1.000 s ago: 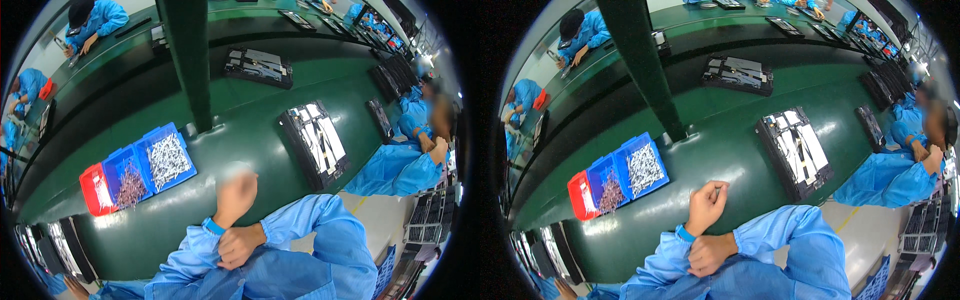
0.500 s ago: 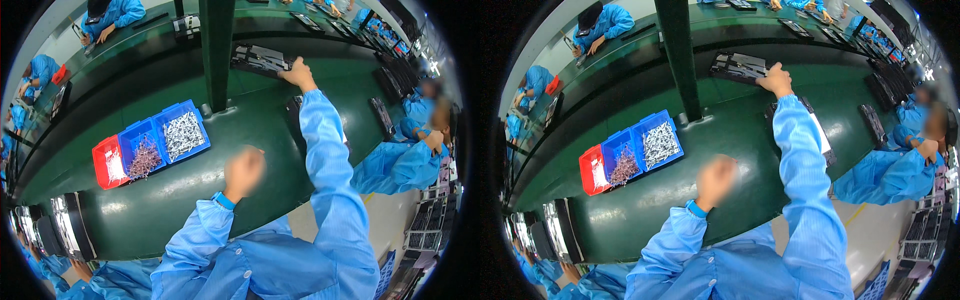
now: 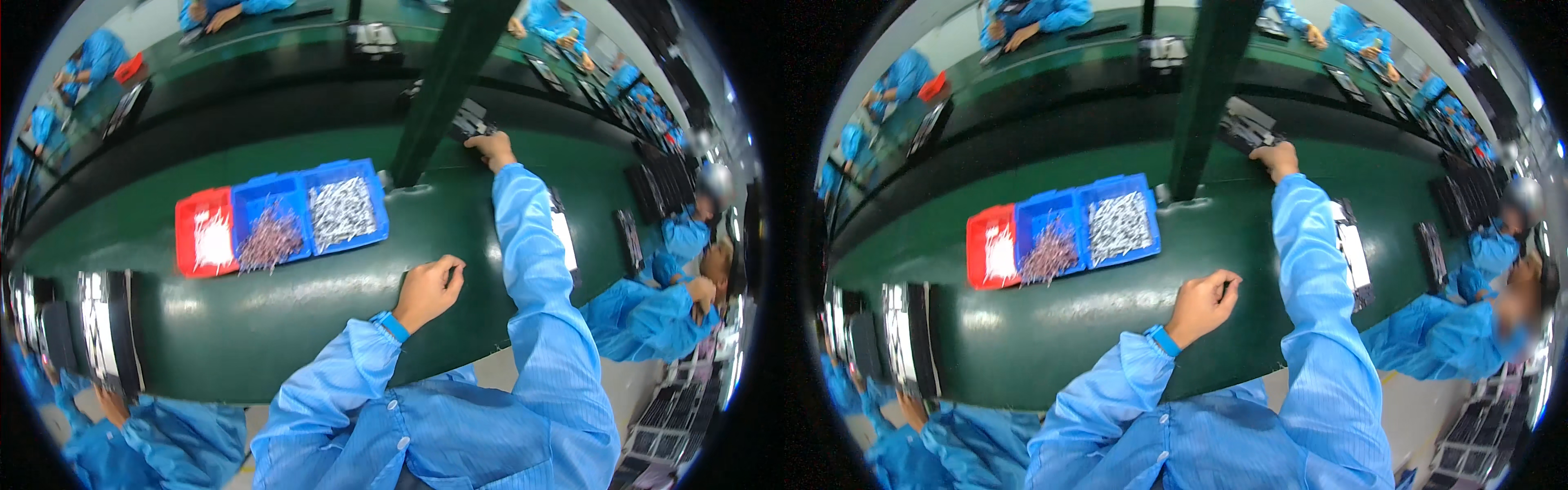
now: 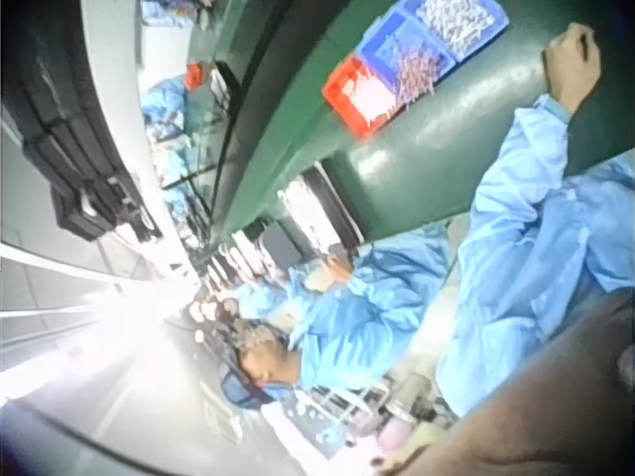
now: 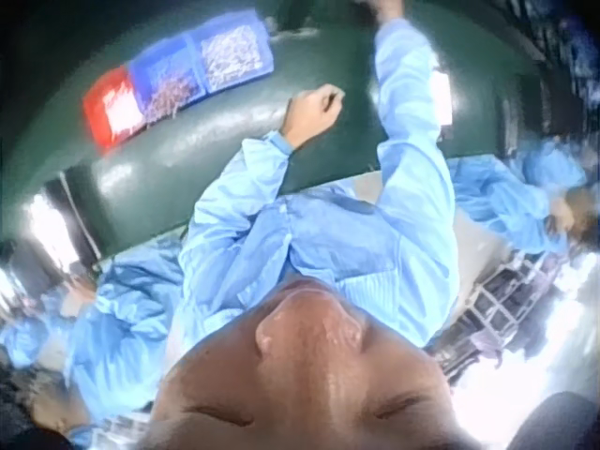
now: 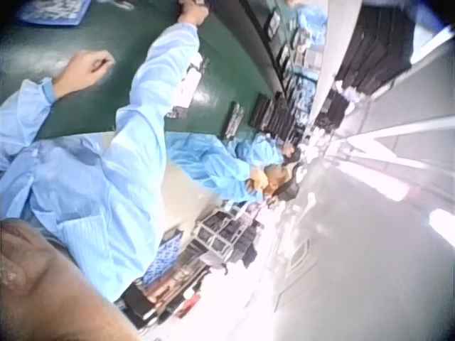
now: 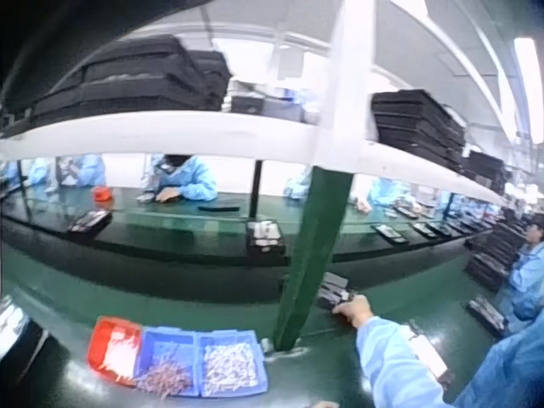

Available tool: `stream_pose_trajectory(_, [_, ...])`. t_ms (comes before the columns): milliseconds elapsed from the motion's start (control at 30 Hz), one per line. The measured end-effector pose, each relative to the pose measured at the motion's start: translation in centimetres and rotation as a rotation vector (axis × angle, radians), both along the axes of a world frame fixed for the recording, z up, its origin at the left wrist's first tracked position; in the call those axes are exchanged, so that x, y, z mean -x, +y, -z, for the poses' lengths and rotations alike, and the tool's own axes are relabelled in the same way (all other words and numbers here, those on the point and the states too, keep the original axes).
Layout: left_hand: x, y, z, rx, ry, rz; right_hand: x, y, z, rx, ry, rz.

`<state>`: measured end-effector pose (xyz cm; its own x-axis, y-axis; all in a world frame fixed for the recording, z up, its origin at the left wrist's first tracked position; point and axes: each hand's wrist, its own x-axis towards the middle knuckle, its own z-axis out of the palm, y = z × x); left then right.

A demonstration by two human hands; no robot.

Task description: The recorder is assembling an electronic device, likely a tablet or screen, by inserting small components and screws.

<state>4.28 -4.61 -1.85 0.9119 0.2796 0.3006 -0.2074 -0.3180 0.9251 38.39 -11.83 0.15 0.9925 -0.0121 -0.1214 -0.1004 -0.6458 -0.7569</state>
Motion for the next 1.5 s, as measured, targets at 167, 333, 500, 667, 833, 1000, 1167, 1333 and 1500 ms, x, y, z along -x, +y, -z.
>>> stream_pose_trajectory(167, [-0.7,-0.6,0.1,0.033,-0.171,0.01,1.0,0.8,-2.3,-0.812,0.32,0.129])
stream_pose_trajectory(333, [-0.7,0.0,0.4,0.029,-0.12,0.075,3.1,3.9,-2.1,-1.262,0.604,0.108])
stream_pose_trajectory(500, [-0.7,1.1,0.7,0.052,-0.135,0.06,7.2,2.3,-5.3,-1.19,0.218,0.071])
stream_pose_trajectory(667, [1.1,1.4,0.4,-0.109,-0.179,-0.082,20.5,-2.2,-8.6,-0.878,-0.171,0.2])
stream_pose_trajectory(833, [5.1,4.0,-1.5,-0.375,-0.39,-0.32,33.0,-14.0,-3.7,-0.725,-0.22,0.21])
stream_pose_trajectory(1000, [11.0,11.3,-1.5,-0.58,-0.1,-0.606,42.3,-18.4,-1.1,-0.857,0.072,0.141])
stream_pose_trajectory(1167, [10.9,14.9,-2.1,-0.714,-0.004,-0.708,47.2,-15.4,-1.2,-0.696,0.516,0.177])
stream_pose_trajectory(1333, [10.7,16.2,-1.6,-0.812,0.027,-0.8,45.3,-13.4,-4.2,-0.849,1.14,-0.532])
stream_pose_trajectory(1500, [10.8,16.6,-1.4,-0.8,-0.006,-0.79,40.7,-14.5,-4.8,-0.53,0.541,-1.064])
